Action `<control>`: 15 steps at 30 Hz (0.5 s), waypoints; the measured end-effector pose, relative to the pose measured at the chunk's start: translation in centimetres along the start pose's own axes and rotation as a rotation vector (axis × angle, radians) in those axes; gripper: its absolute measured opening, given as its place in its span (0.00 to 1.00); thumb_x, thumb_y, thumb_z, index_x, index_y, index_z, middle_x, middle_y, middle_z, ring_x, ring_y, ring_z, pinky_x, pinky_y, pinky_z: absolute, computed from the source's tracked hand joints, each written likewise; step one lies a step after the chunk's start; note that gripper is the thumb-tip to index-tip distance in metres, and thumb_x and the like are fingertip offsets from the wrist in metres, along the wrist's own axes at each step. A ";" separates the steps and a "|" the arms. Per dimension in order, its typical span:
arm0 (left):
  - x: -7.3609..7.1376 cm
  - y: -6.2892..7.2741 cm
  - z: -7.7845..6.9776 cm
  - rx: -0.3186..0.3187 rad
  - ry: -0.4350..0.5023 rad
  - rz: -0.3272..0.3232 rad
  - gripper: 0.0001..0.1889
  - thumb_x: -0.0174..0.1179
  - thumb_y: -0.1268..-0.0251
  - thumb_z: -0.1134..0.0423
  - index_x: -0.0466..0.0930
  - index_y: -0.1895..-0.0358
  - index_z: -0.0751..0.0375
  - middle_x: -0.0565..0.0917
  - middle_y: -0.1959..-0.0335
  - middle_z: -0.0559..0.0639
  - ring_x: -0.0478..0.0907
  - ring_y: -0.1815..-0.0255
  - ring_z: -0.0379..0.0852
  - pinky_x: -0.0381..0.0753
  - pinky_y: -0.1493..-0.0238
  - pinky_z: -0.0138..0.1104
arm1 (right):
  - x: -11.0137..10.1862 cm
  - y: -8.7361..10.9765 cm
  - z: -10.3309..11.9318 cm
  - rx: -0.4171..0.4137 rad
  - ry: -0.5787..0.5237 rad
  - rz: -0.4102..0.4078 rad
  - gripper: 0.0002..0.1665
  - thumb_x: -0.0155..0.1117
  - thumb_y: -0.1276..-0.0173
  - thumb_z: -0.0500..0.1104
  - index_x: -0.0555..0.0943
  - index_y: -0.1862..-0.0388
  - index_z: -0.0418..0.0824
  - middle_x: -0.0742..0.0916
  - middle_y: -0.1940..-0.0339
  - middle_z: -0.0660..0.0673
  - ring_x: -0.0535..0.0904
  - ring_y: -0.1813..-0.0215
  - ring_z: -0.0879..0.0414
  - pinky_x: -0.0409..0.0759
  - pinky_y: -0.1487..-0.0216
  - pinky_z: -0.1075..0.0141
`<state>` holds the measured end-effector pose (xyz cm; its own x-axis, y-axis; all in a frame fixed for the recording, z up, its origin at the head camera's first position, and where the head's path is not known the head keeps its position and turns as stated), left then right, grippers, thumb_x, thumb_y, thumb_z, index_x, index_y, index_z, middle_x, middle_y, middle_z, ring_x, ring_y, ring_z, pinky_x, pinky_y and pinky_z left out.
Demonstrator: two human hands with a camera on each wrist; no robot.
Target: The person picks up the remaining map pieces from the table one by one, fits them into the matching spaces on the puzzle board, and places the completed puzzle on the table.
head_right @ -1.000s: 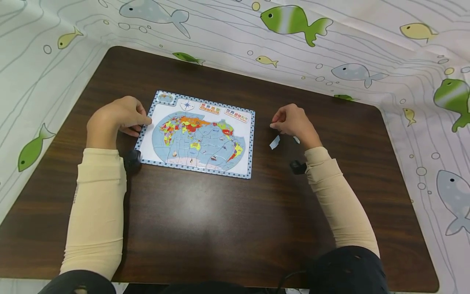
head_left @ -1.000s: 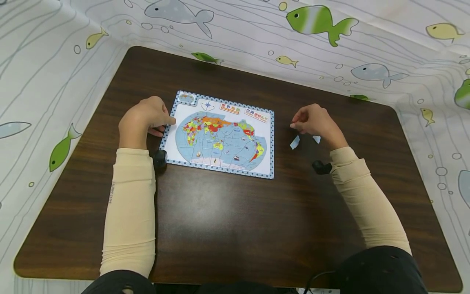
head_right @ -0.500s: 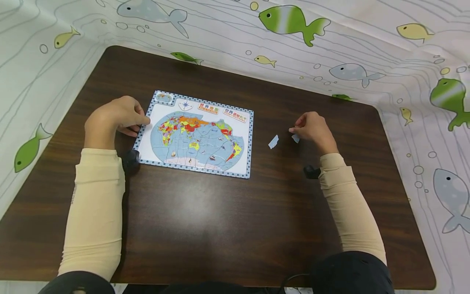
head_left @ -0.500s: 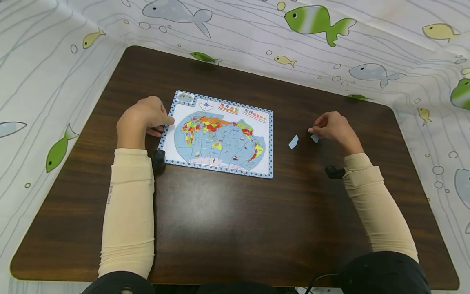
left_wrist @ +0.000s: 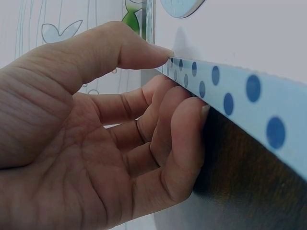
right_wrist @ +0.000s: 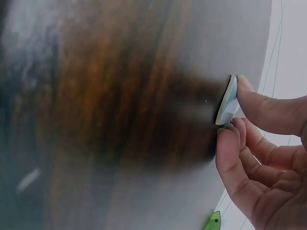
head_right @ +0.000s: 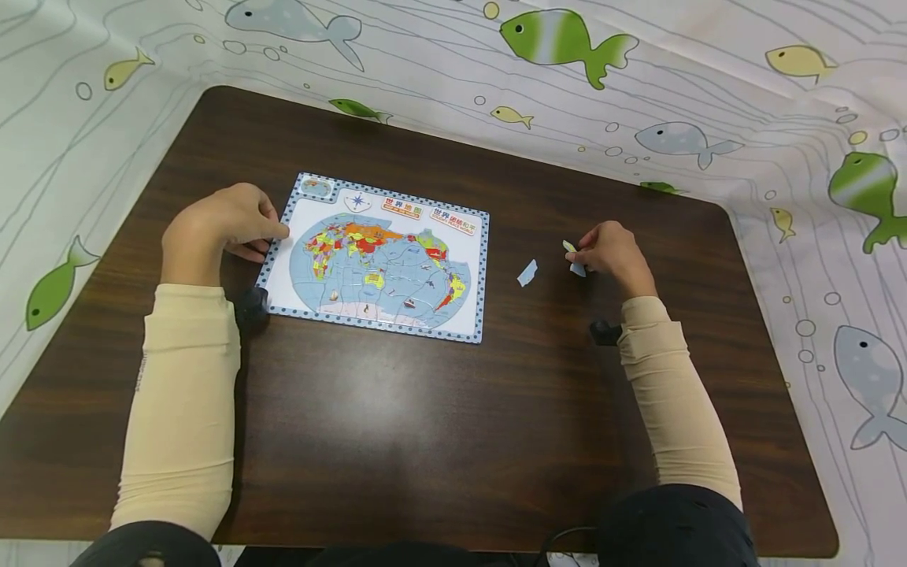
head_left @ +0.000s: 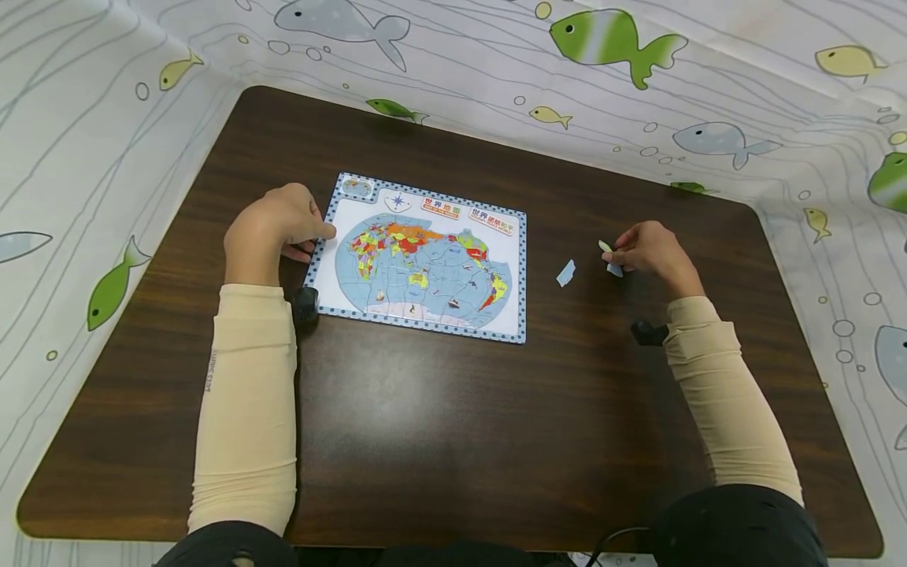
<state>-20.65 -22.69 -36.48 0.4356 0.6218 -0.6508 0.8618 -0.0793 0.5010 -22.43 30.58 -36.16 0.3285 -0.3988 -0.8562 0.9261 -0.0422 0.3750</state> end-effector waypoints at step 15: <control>0.1 -0.2 0.2 -0.006 -0.011 -0.011 0.15 0.64 0.22 0.60 0.76 0.50 0.71 0.78 0.63 0.61 0.84 0.69 0.50 0.91 0.68 0.38 | -0.1 -0.2 1.2 -0.074 0.016 0.038 0.16 0.70 0.23 0.40 0.81 0.49 0.27 0.88 0.62 0.39 0.85 0.65 0.54 0.84 0.66 0.66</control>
<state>-20.70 -22.82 -36.73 0.4288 0.6144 -0.6623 0.8651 -0.0681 0.4970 -22.85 29.57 -35.72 0.3660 -0.3840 -0.8477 0.9239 0.0407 0.3805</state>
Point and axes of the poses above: each hand's wrist, its own y-axis away from the middle knuckle, its own x-axis out of the palm, z = x × y, the point moved 4 cm from there along -y, towards the middle knuckle
